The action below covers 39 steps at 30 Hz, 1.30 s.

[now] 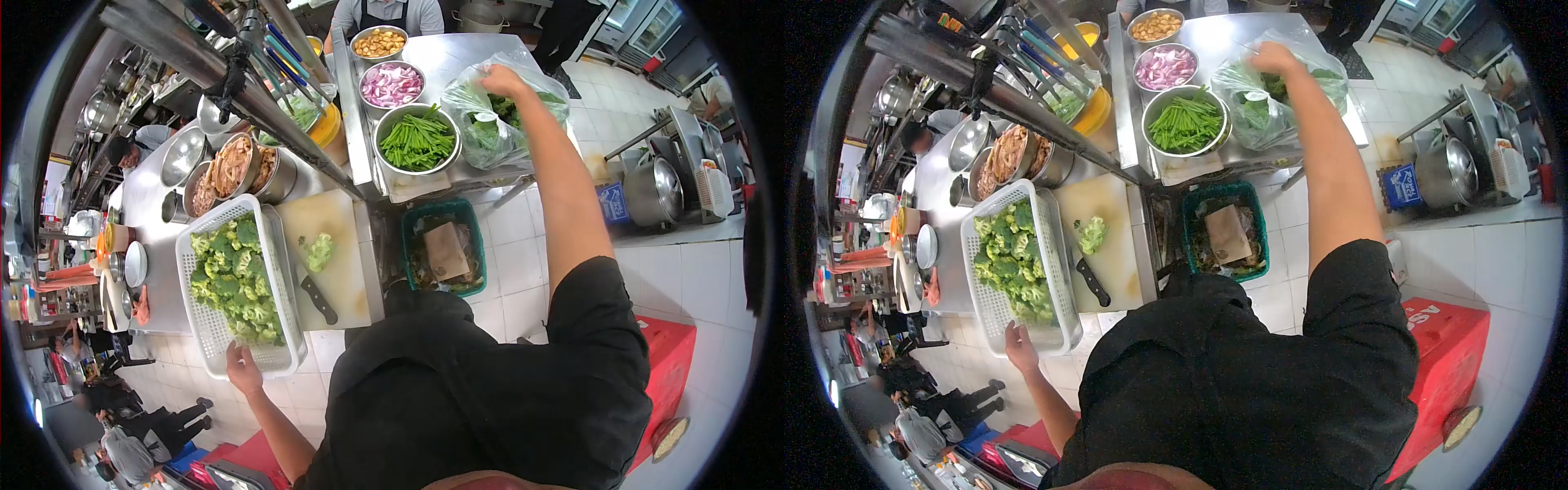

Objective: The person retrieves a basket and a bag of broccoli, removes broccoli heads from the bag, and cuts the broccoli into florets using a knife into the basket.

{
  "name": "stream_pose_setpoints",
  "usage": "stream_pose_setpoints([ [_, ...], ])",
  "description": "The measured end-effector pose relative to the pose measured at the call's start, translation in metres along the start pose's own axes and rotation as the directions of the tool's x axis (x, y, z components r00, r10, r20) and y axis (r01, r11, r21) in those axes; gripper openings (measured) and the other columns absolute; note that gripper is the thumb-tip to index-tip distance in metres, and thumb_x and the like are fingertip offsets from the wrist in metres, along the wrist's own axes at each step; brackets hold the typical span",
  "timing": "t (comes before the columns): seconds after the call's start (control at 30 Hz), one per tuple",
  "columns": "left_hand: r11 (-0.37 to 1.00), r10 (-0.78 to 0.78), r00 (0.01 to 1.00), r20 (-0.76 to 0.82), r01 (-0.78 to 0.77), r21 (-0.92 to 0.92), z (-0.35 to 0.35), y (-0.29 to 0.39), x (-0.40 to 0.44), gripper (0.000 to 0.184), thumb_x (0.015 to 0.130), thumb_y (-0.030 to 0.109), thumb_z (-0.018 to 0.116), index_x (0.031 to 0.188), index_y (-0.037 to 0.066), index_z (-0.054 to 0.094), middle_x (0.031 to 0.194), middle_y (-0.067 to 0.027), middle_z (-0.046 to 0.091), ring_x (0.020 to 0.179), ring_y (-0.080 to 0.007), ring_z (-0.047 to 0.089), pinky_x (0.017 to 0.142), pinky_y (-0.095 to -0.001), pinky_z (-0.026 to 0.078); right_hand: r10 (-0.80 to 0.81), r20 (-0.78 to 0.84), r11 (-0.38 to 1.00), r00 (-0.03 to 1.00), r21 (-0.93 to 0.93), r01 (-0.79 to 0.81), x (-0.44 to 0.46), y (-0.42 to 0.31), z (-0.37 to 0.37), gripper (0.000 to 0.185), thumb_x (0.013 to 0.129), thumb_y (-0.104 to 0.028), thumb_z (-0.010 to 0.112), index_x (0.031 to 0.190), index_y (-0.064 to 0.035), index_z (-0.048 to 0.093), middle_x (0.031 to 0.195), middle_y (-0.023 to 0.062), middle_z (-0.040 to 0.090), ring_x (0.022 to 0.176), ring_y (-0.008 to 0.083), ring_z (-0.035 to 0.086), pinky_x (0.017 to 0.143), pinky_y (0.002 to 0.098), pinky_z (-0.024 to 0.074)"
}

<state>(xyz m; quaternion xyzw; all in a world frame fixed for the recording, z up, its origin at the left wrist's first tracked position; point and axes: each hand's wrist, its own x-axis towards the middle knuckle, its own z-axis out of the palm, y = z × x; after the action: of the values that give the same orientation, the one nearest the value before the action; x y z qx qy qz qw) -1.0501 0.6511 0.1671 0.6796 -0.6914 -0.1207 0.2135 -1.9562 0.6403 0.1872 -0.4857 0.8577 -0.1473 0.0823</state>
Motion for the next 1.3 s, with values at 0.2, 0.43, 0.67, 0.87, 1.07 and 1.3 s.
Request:
stream_pose_setpoints([
  [0.2,1.000,0.003,1.000,-0.004,-0.003,-0.004,-0.002,0.005,-0.003,0.039,0.091,0.019,0.066,0.127,0.004,0.063,0.096,-0.0117,0.074,0.084,-0.0250,0.070,0.073,-0.0377,0.052,0.118,0.101,0.993,0.988,-0.004,-0.118,0.008,-0.015,0.007,0.045,0.077,-0.018,0.060,0.116,0.0036,0.068,0.118,0.0285,0.067,0.112,0.0388,0.065,0.099,0.0426,0.0482],
  [0.43,1.000,0.010,1.000,-0.024,-0.010,0.018,-0.002,0.014,-0.006,0.039,0.092,0.019,0.066,0.128,0.004,0.063,0.095,-0.0098,0.074,0.082,-0.0245,0.069,0.074,-0.0381,0.052,0.054,0.083,0.996,0.995,0.068,-0.060,0.030,0.008,0.022,0.037,0.076,-0.016,0.060,0.105,0.0041,0.072,0.108,0.0255,0.071,0.101,0.0356,0.069,0.089,0.0438,0.0528],
  [0.67,0.999,-0.005,1.000,-0.011,0.005,0.040,-0.003,0.018,-0.004,0.038,0.092,0.019,0.066,0.127,0.004,0.064,0.095,-0.0116,0.073,0.082,-0.0252,0.068,0.075,-0.0383,0.053,0.109,-0.020,0.884,0.994,0.459,-0.087,0.026,0.029,0.032,0.032,0.076,-0.017,0.069,0.104,-0.0008,0.073,0.101,0.0185,0.073,0.094,0.0303,0.068,0.084,0.0408,0.0513],
  [0.87,1.000,0.002,1.000,0.004,-0.003,0.005,0.003,0.007,0.000,0.039,0.091,0.018,0.066,0.126,0.002,0.064,0.095,-0.0127,0.074,0.083,-0.0257,0.069,0.076,-0.0383,0.053,0.193,-0.152,0.934,0.969,0.331,-0.134,0.009,0.015,0.015,0.031,0.079,-0.024,0.074,0.102,-0.0027,0.073,0.090,0.0141,0.074,0.084,0.0244,0.068,0.079,0.0397,0.0518],
  [1.07,1.000,0.014,1.000,0.003,-0.014,-0.004,0.001,0.006,-0.003,0.038,0.092,0.018,0.065,0.127,0.001,0.063,0.094,-0.0118,0.074,0.083,-0.0249,0.069,0.073,-0.0371,0.052,0.287,-0.247,0.942,0.925,-0.102,-0.320,-0.038,0.047,-0.035,0.036,0.081,-0.029,0.063,0.107,-0.0067,0.074,0.111,0.0211,0.071,0.104,0.0400,0.067,0.095,0.0477,0.0524],
  [1.3,0.999,0.020,1.000,-0.019,-0.020,-0.028,0.001,0.011,-0.004,0.037,0.094,0.020,0.065,0.127,0.002,0.062,0.094,-0.0117,0.074,0.082,-0.0238,0.068,0.068,-0.0364,0.051,0.412,-0.224,0.884,0.883,-0.135,-0.447,-0.097,0.087,-0.045,0.033,0.084,-0.028,0.060,0.109,-0.0111,0.074,0.113,0.0187,0.071,0.106,0.0389,0.067,0.096,0.0475,0.0520],
])
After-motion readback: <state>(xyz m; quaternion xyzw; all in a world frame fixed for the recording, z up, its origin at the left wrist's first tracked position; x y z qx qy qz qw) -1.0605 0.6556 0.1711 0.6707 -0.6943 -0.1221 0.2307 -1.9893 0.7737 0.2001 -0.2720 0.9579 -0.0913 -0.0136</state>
